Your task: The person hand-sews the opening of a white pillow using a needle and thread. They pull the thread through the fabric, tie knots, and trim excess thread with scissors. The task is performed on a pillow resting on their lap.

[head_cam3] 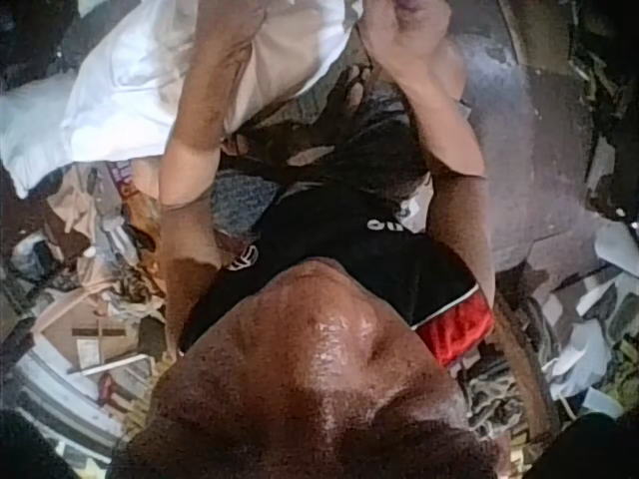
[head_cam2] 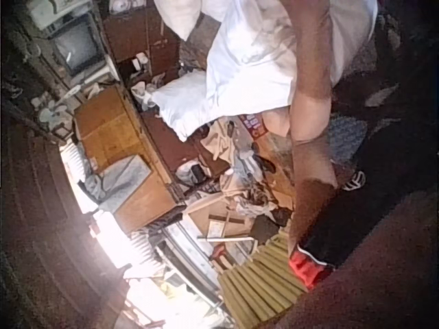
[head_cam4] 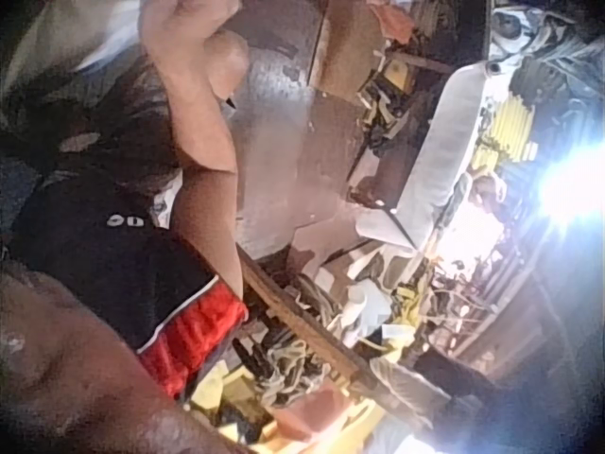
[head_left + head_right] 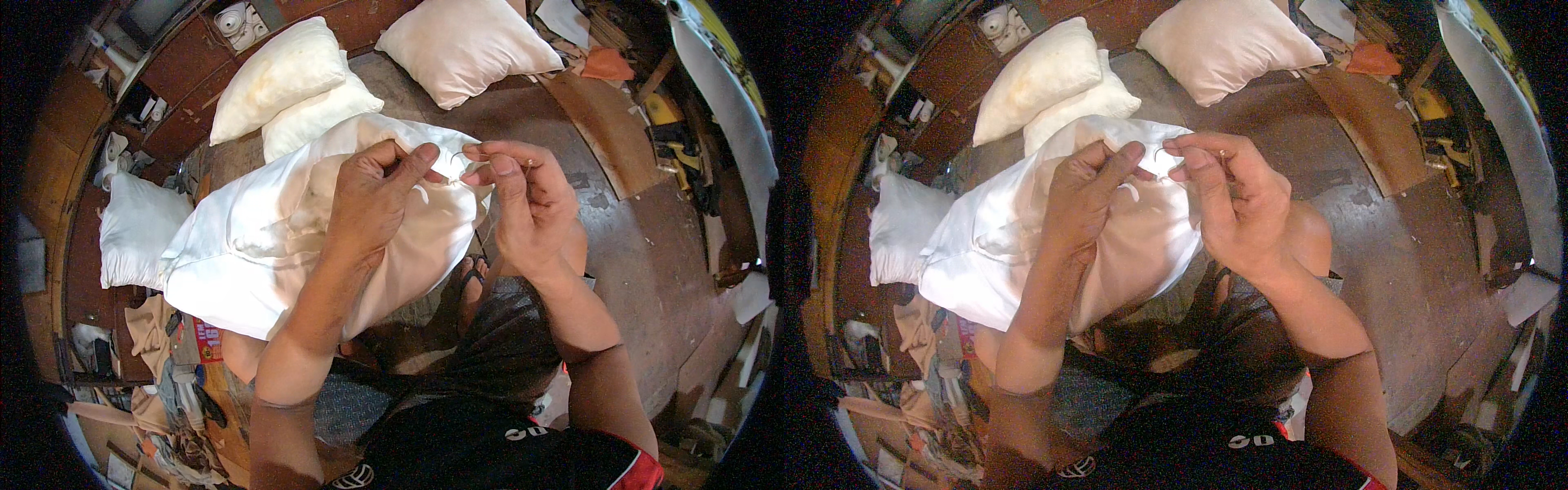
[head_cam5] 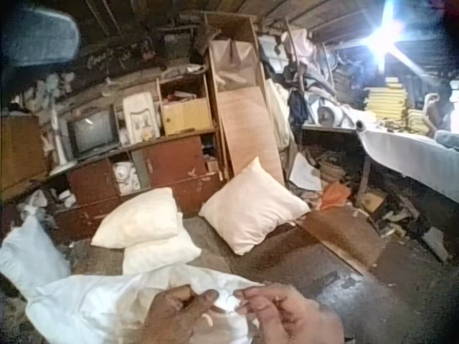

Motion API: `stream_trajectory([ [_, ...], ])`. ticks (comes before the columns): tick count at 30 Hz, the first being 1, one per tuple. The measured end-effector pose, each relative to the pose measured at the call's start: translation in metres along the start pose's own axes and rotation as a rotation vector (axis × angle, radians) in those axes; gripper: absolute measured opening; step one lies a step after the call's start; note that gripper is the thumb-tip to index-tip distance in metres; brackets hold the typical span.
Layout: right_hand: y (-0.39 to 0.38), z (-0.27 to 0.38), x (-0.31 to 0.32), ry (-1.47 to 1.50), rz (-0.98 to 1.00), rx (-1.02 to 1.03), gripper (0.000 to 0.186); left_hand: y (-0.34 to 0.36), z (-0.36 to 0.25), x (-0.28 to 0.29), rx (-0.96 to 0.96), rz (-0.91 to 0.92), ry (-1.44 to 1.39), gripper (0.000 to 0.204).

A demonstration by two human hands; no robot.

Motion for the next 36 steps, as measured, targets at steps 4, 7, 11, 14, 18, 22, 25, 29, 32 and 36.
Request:
stream_trajectory([
  [4, -0.001, -0.003, -0.001, -0.042, 0.016, 0.042, 0.018, 0.001, -0.004, 0.0, -0.049, -0.025, 0.05, 0.028],
  [7, -0.002, 0.0, -0.002, -0.103, 0.026, 0.068, 0.015, 0.001, -0.005, 0.0, -0.091, -0.035, 0.039, 0.031],
  [11, -0.002, 0.007, -0.006, -0.268, 0.166, 0.111, 0.019, 0.0, -0.007, 0.001, -0.079, -0.018, 0.106, 0.035],
  [14, -0.002, 0.006, -0.005, -0.251, 0.059, 0.129, 0.012, 0.001, -0.007, 0.002, -0.064, -0.021, 0.14, 0.037],
  [18, -0.005, 0.004, -0.008, -0.272, 0.084, 0.14, 0.012, -0.001, -0.007, 0.002, -0.028, -0.033, 0.121, 0.039],
  [22, -0.005, 0.007, -0.01, -0.347, 0.117, 0.176, 0.013, -0.003, -0.01, -0.001, 0.008, -0.042, 0.082, 0.04],
  [25, -0.005, 0.007, -0.012, -0.376, 0.142, 0.202, 0.012, -0.001, -0.007, 0.0, 0.027, -0.053, 0.053, 0.04],
  [29, -0.007, 0.008, -0.014, -0.463, 0.239, 0.298, 0.016, 0.004, -0.004, 0.004, -0.007, -0.073, 0.154, 0.044],
  [32, -0.006, 0.007, -0.013, -0.409, 0.16, 0.265, 0.011, 0.001, -0.019, 0.005, -0.15, -0.129, 0.475, 0.046],
  [36, -0.007, 0.004, -0.012, -0.383, 0.158, 0.255, 0.012, -0.001, -0.027, 0.001, -0.225, -0.132, 0.665, 0.047],
])
Point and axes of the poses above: each hand's wrist, its own y-axis towards the middle knuckle, its own x-axis out of the back of the hand, z = x × y, the point moved 6 cm from there along y, towards the middle knuckle, and after that the axes turned 1 degree about -y, right-handed, at the moved point
